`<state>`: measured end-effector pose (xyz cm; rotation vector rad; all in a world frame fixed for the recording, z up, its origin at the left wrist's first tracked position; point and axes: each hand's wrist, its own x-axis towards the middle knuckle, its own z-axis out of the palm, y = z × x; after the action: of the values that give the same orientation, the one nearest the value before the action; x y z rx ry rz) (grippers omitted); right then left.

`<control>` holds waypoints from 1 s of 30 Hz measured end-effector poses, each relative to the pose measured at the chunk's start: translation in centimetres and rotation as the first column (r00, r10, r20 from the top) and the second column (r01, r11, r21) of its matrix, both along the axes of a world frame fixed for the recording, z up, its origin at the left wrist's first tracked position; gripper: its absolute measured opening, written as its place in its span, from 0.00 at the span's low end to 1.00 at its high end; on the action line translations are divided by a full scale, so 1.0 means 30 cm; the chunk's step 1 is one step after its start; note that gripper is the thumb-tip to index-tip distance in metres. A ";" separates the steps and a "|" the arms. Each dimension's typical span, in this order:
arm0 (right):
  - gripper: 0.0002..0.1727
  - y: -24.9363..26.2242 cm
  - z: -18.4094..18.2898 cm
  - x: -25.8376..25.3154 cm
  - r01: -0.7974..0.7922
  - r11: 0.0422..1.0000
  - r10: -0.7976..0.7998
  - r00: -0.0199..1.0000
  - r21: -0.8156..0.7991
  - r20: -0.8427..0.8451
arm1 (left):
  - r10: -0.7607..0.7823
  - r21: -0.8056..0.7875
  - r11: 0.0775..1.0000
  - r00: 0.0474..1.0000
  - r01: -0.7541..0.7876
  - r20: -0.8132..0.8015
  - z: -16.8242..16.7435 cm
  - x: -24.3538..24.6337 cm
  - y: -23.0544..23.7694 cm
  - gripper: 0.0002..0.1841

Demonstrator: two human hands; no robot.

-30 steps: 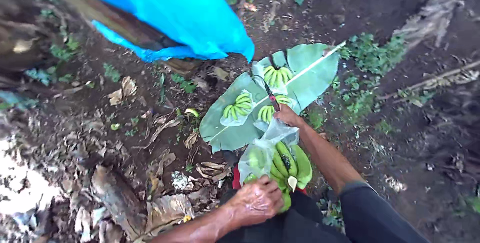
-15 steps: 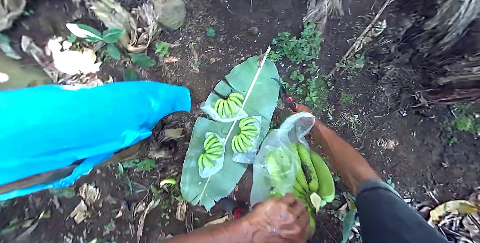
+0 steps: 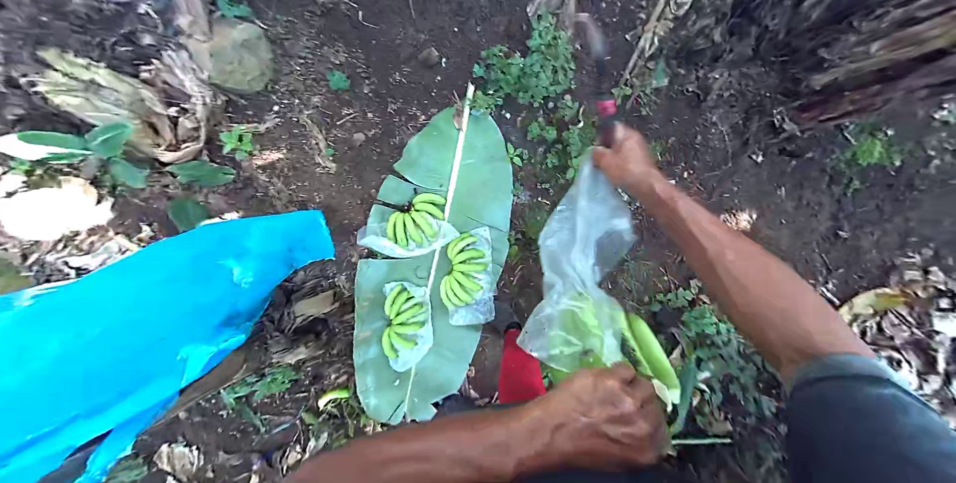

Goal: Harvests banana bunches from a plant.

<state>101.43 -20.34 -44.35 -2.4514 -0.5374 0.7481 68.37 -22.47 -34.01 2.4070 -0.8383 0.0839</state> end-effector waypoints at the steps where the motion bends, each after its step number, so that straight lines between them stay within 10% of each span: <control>1: 0.17 0.034 0.008 -0.055 -0.085 0.996 0.085 0.996 0.012 -0.024 | -0.026 0.018 0.999 0.999 0.027 -0.023 -0.014 0.027 -0.012 0.11; 6: 0.15 -0.018 -0.070 -0.082 -0.483 0.782 0.493 0.866 -0.394 -0.085 | -0.078 0.095 0.992 0.994 0.085 -0.082 -0.100 0.009 -0.063 0.12; 10: 0.18 -0.114 -0.016 -0.355 -0.642 0.759 0.568 0.736 -0.113 -0.368 | -0.052 0.035 0.998 0.989 0.058 -0.136 -0.157 -0.017 -0.124 0.12; 14: 0.21 -0.175 -0.117 -0.665 -0.790 0.605 0.508 0.292 0.095 -0.811 | -0.066 0.021 0.997 0.985 0.071 -0.161 -0.151 -0.005 -0.184 0.13; 20: 0.26 -0.200 -0.201 -0.808 -0.945 0.313 0.585 0.110 0.099 -0.804 | -0.040 0.057 0.997 0.986 0.049 -0.160 -0.154 -0.024 -0.210 0.14; 22: 0.20 -0.182 -0.198 -0.773 -0.934 0.340 0.675 0.164 0.106 -0.720 | -0.045 0.066 0.996 0.985 0.057 -0.167 -0.157 -0.036 -0.222 0.14; 25: 0.15 -0.132 -0.196 -0.651 -0.756 0.648 0.676 0.513 0.095 -0.529 | -0.065 0.059 0.995 0.979 0.078 -0.191 -0.165 -0.056 -0.249 0.13; 28: 0.16 -0.114 -0.225 -0.409 -0.300 0.952 0.307 0.916 0.064 -0.257 | -0.041 0.045 0.997 0.963 0.055 -0.265 -0.202 -0.051 -0.249 0.11; 30: 0.20 -0.186 -0.211 -0.206 0.030 0.997 -0.020 0.990 0.071 -0.138 | 0.001 0.065 0.998 0.936 0.023 -0.351 -0.243 -0.033 -0.210 0.07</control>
<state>95.26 -25.92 -50.67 -2.3149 -0.4722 0.8639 67.38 -28.77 -41.29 2.3788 -0.6943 -0.3755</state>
